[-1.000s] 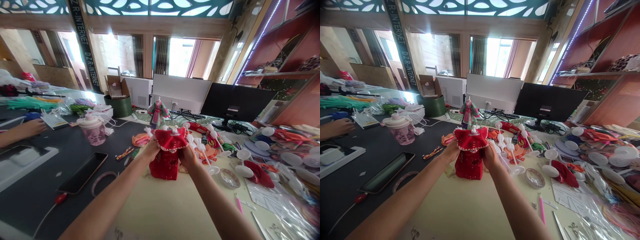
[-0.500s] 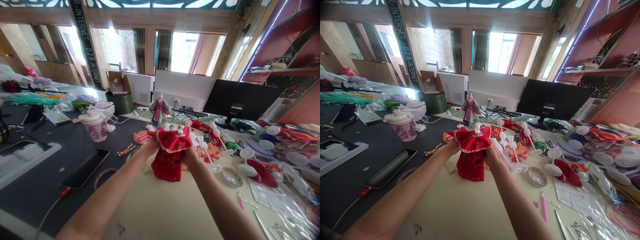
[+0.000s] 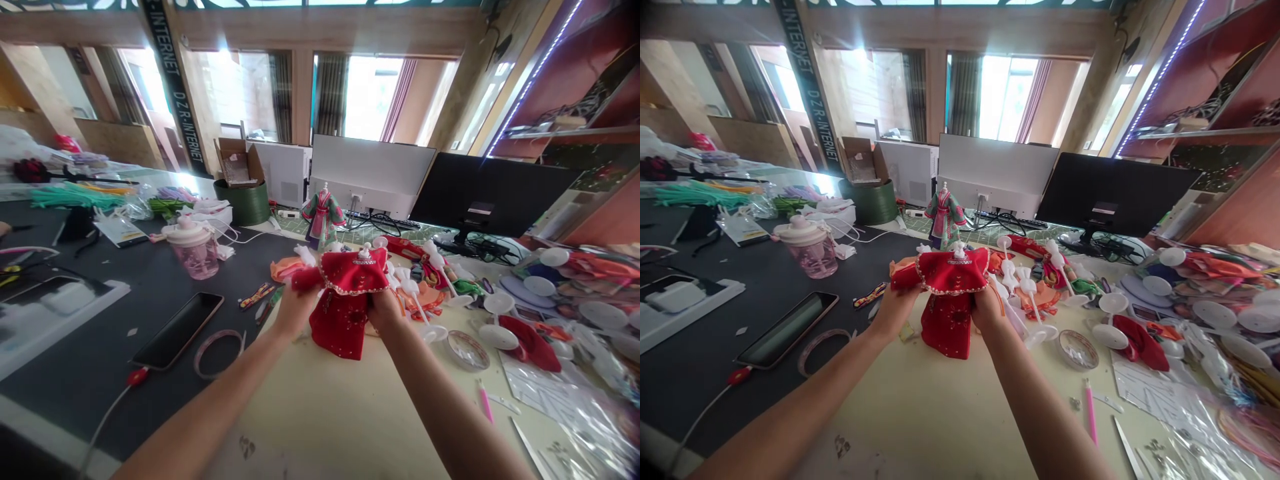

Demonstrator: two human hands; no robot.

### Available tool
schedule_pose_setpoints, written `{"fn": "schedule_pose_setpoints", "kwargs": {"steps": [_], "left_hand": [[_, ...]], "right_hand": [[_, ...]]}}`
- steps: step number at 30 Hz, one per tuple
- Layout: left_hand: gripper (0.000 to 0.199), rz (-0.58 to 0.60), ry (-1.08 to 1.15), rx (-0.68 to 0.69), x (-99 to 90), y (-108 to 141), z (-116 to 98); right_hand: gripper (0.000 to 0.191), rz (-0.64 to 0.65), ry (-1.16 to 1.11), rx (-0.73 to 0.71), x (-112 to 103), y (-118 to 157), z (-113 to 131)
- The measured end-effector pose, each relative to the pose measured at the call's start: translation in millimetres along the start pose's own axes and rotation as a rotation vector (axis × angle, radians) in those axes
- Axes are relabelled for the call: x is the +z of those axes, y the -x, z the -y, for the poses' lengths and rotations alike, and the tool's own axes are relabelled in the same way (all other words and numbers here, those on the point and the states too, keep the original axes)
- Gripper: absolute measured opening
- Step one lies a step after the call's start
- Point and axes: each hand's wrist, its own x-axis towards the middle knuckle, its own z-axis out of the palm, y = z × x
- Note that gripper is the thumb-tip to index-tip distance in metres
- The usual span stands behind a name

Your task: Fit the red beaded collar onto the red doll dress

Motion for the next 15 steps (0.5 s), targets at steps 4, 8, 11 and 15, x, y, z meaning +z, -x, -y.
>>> {"fn": "schedule_pose_setpoints", "kwargs": {"steps": [4, 8, 11, 15], "left_hand": [[0.014, 0.139, -0.177, 0.034, -3.9, 17.8, -4.6], [0.013, 0.186, -0.259, 0.041, -2.0, 16.5, -3.8], [0.011, 0.183, -0.263, 0.035, -0.4, 12.9, -2.5], [0.012, 0.168, -0.271, 0.034, -1.8, 12.0, -4.2]], "right_hand": [[0.024, -0.016, -0.037, 0.03, 2.5, 0.1, -1.0], [0.023, -0.026, -0.055, 0.033, 4.7, 0.1, -1.9], [0.021, -0.033, -0.07, 0.035, 5.9, -0.1, -2.6], [0.019, -0.043, -0.091, 0.038, 6.8, -0.9, -4.4]]}}
